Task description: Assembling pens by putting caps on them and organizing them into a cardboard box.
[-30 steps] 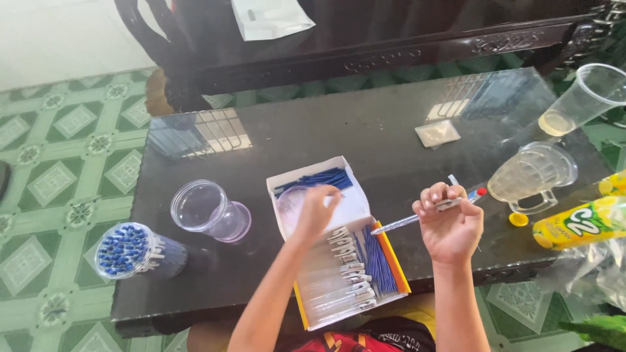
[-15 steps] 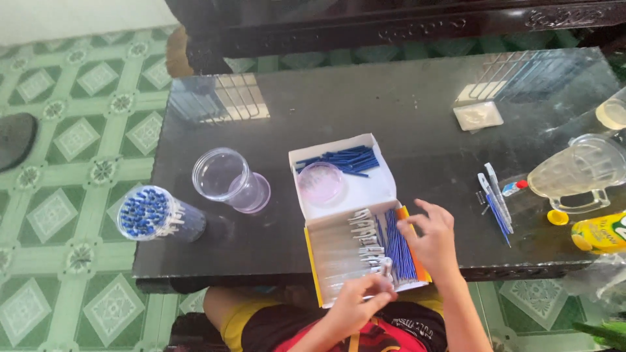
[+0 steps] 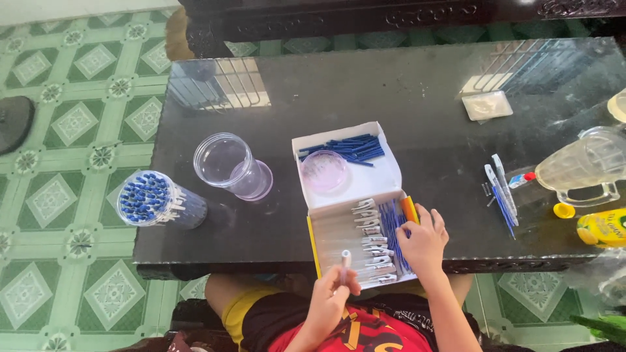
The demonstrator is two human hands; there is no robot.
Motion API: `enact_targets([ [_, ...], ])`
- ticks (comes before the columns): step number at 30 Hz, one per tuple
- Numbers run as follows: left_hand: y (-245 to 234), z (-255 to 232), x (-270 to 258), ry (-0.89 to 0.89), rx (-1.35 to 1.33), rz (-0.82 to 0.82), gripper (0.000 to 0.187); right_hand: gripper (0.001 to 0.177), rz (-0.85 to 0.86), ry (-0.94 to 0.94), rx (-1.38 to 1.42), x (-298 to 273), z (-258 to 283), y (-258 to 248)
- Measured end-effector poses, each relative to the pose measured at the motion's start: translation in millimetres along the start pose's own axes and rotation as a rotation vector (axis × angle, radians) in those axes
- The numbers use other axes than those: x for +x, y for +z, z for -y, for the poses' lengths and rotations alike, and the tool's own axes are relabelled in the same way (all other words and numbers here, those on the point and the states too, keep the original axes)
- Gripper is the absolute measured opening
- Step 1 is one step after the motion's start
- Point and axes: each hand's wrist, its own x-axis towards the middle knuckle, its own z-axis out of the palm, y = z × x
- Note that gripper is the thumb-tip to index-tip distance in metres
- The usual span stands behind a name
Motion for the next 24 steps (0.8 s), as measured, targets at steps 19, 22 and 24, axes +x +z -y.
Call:
enact_targets([
  [19,11.3,1.6,-1.2,0.113,0.204,0.262,0.023,0.010,0.096,-0.208,1.259,-56.1,37.8,-80.0],
  [22,8.8,-0.5,-1.9,0.109,0.234,0.245,0.027,0.011,0.088,-0.223,1.271,-56.1,37.1,-70.3],
  [24,7.1,-9.8,-3.7,0.078,0.269,0.258,0.029,0.011,0.097,-0.150,1.324,-56.5,36.5,-65.0],
])
